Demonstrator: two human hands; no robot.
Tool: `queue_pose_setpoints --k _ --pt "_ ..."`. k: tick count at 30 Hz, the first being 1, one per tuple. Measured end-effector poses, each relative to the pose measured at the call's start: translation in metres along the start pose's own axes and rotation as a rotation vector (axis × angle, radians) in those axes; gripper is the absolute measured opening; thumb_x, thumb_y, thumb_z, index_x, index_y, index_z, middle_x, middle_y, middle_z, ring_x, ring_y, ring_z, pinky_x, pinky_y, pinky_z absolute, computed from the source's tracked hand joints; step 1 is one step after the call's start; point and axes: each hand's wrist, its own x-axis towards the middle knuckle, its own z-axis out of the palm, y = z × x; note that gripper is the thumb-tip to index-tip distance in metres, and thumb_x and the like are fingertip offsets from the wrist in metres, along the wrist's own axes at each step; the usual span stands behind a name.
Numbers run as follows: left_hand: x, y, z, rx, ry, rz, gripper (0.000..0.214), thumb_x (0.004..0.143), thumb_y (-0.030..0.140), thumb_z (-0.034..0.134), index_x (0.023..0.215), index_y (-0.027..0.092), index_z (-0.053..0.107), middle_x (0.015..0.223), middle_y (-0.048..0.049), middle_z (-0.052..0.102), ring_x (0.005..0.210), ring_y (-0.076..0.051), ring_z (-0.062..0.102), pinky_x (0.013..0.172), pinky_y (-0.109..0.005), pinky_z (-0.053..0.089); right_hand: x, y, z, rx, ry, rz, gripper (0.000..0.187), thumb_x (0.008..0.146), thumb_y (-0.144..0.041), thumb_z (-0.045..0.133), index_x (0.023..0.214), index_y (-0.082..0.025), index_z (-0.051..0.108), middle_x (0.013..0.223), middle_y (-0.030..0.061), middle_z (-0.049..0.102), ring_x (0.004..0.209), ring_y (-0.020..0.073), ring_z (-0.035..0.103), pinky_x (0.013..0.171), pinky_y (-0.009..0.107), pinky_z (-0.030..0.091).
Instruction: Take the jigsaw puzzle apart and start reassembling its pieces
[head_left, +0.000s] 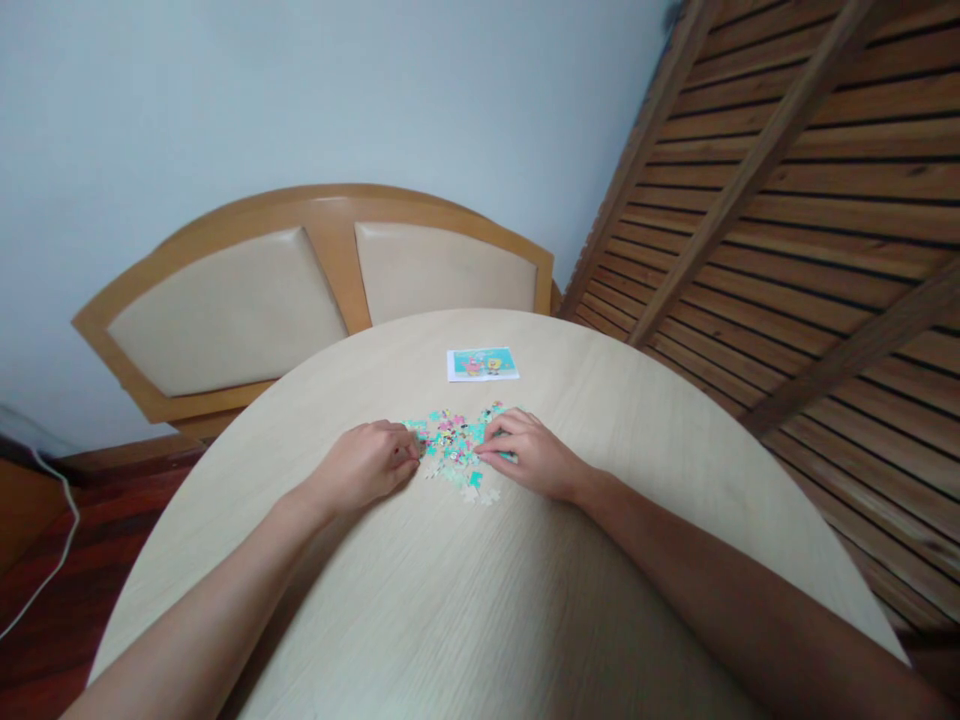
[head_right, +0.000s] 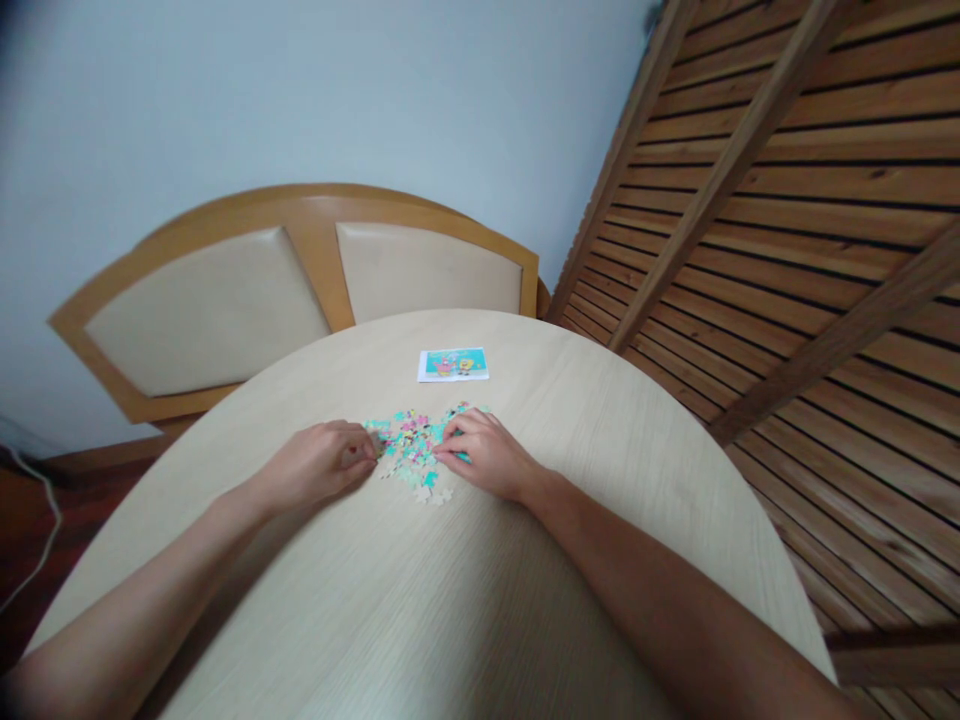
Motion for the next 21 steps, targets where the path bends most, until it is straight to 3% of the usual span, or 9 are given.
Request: queue_pose_setpoints --k 6,11,17,21 --pt "0.001 0.012 0.001 -0.037 -0.006 -0.020 0.022 0.089 0.036 0.063 0.106 0.024 0.070 0.101 -0.0041 0.071 0.089 -0.022 0.066 0.077 -0.031 0.050 -0.001 0.001 -0.001 -0.043 0.037 0.062 0.018 0.088 -0.026 0.068 0.105 -0.022 0.075 0.101 0.0075 0.070 0.102 0.0237 0.060 0.092 0.041 0.044" --pt "0.001 0.012 0.006 -0.116 -0.031 0.054 0.015 0.092 0.029 0.059 0.101 0.025 0.070 0.107 -0.0038 0.070 0.101 -0.022 0.064 0.088 -0.032 0.049 -0.001 0.002 -0.007 -0.033 0.019 0.088 0.017 0.084 -0.025 0.069 0.101 -0.021 0.072 0.101 0.0073 0.071 0.104 0.0250 0.060 0.092 0.042 0.044" --pt "0.001 0.012 0.007 -0.245 -0.053 -0.006 0.009 0.090 0.028 0.060 0.090 0.021 0.067 0.087 -0.0008 0.068 0.079 -0.017 0.062 0.070 -0.027 0.046 -0.001 0.007 -0.008 0.038 0.028 0.061 0.010 0.086 -0.024 0.069 0.095 -0.021 0.069 0.095 0.0058 0.072 0.101 0.0237 0.060 0.091 0.040 0.045" --pt "0.003 0.010 0.010 -0.418 -0.053 -0.025 0.020 0.096 0.034 0.056 0.089 0.020 0.068 0.080 0.0004 0.067 0.067 -0.013 0.057 0.062 -0.024 0.043 -0.001 0.009 -0.007 0.070 0.064 0.058 0.010 0.087 -0.019 0.067 0.097 -0.021 0.069 0.089 0.0053 0.072 0.097 0.0224 0.061 0.088 0.037 0.048"
